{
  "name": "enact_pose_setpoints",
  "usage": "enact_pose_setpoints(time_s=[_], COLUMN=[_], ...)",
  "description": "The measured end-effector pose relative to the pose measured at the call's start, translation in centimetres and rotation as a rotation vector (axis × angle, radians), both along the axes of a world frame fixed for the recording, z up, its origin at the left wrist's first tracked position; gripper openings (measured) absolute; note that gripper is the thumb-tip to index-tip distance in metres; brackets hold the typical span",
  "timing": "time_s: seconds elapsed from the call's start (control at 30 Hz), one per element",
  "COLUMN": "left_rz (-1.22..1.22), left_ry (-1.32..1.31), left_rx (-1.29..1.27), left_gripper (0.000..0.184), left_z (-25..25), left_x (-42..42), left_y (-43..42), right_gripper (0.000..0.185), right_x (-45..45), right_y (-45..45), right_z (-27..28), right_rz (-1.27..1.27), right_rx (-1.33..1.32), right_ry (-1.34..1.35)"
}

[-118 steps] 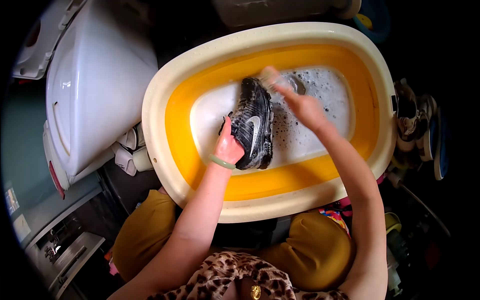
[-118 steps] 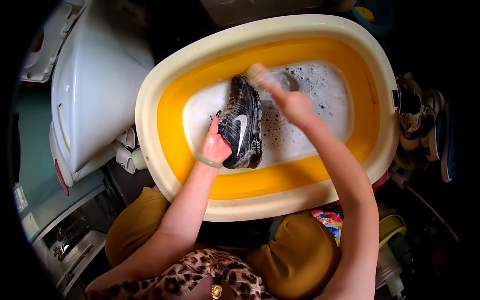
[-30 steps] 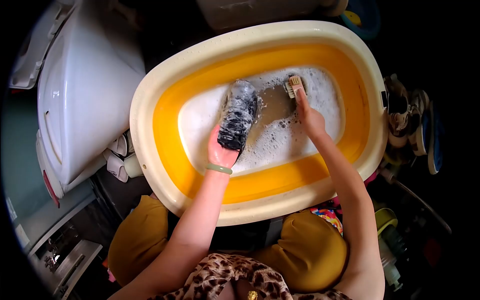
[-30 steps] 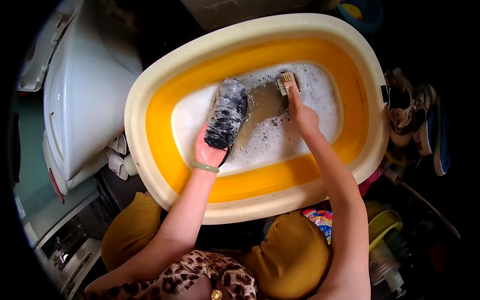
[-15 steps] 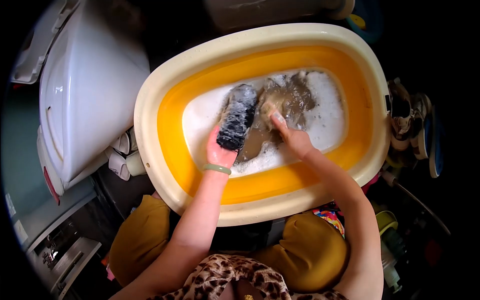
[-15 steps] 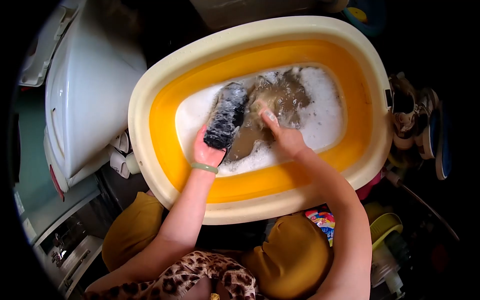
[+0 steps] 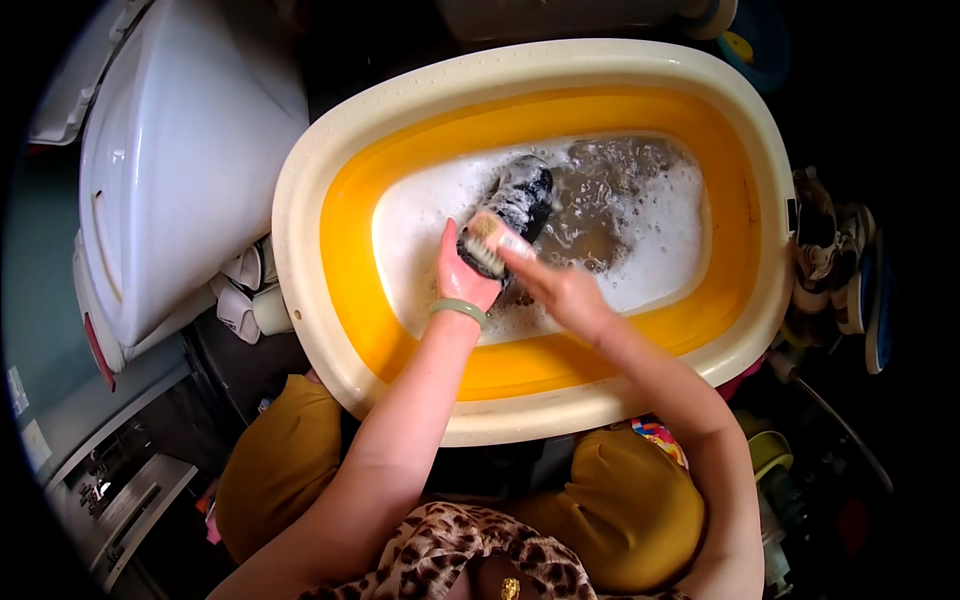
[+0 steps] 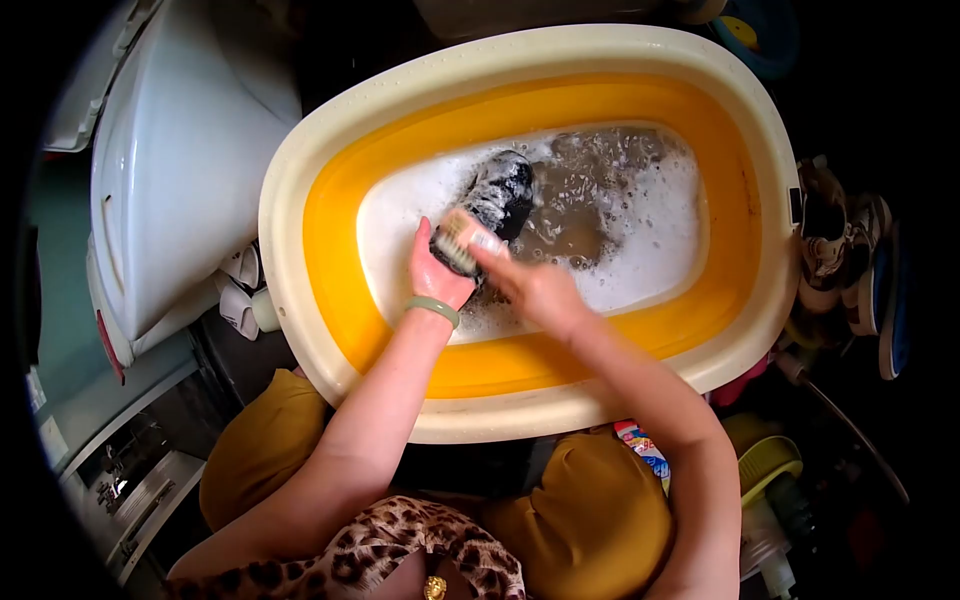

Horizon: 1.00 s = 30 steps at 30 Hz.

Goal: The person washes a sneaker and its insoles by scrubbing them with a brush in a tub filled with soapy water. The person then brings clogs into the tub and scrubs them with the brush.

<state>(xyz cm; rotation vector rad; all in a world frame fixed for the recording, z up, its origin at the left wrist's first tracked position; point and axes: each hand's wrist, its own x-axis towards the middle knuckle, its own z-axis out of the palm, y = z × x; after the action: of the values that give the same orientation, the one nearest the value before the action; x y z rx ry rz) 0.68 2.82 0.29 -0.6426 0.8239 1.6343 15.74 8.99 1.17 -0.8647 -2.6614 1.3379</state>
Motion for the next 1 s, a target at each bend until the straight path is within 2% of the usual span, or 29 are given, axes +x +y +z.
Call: enact_pose_setpoints(time_s=[0.03,0.07,0.2,0.27,0.37,0.4,0.43,0.47,0.5,0.57,0.6,0.63,0.73,0.83,0.9,0.97,1.0], left_rz=[0.026,0.061,0.047,0.017,-0.02,0.001,0.027,0.001,-0.049,-0.062,-0.032,0.0,0.0,0.018,0.011,-0.102,-0.1], left_ry=[0.065,0.022,-0.036,-0.035,-0.108,-0.069,-0.024,-0.054,-0.065,-0.057,0.003,0.037,0.051,0.044,-0.052,-0.152,-0.152], left_rx=[0.049,0.087,0.171,0.151,0.122,0.129,0.134,-0.074,-0.107,-0.14,0.024,0.081,0.159,0.07,0.125,0.195,0.118], left_gripper=[0.055,0.047,0.049,0.049,0.049,0.05,0.05,0.052,0.054,0.054,0.051,0.046,0.043,0.043,0.043,0.045,0.044], left_z=[-0.1,-0.1,-1.0,-1.0,-1.3,-1.0,-0.7,0.5,0.4,0.1,-0.6,-1.0,-1.1,-1.4,-1.6,-0.8,-0.9], left_x=[0.2,0.2,0.3,1.0,1.6,1.6,1.4,0.9,0.4,0.8,1.2,1.1,0.3,0.4,0.8,1.9,2.6], left_y=[0.3,0.5,0.6,0.5,0.3,0.3,0.5,0.6,0.4,0.8,0.8,0.7,0.8,0.6,0.0,-0.1,-0.2], right_gripper=[0.041,0.038,0.039,0.04,0.043,0.041,0.041,0.042,0.042,0.042,0.041,0.041,0.041,0.042,0.043,0.043,0.043], right_x=[-0.7,-1.5,-1.8,-1.1,0.2,0.6,1.0,1.0,0.9,1.0,0.8,0.4,-0.8,-0.8,0.2,0.9,1.4], right_y=[1.6,2.5,3.0,4.3,4.3,2.7,0.8,-1.0,-1.9,-0.8,0.6,1.9,2.8,2.6,3.6,6.9,7.9], right_z=[-1.3,-1.2,-2.1,-3.3,-2.3,-1.6,-0.4,1.9,3.6,2.5,0.7,0.4,0.3,-0.2,-1.7,-2.0,-2.0], right_rz=[-0.025,-0.097,-0.161,-0.379,-0.344,-0.248,-0.148,-0.095,-0.045,-0.061,-0.06,-0.058,-0.013,-0.048,-0.208,-0.261,-0.236], right_rx=[0.088,0.091,0.042,-0.108,-0.161,-0.091,-0.146,-0.113,-0.087,0.045,0.14,0.184,0.194,0.114,0.034,0.09,0.17], right_ry=[0.002,0.019,-0.005,-0.057,0.117,0.116,0.042,-0.002,-0.044,-0.035,-0.031,-0.014,-0.136,-0.143,-0.07,-0.118,-0.173])
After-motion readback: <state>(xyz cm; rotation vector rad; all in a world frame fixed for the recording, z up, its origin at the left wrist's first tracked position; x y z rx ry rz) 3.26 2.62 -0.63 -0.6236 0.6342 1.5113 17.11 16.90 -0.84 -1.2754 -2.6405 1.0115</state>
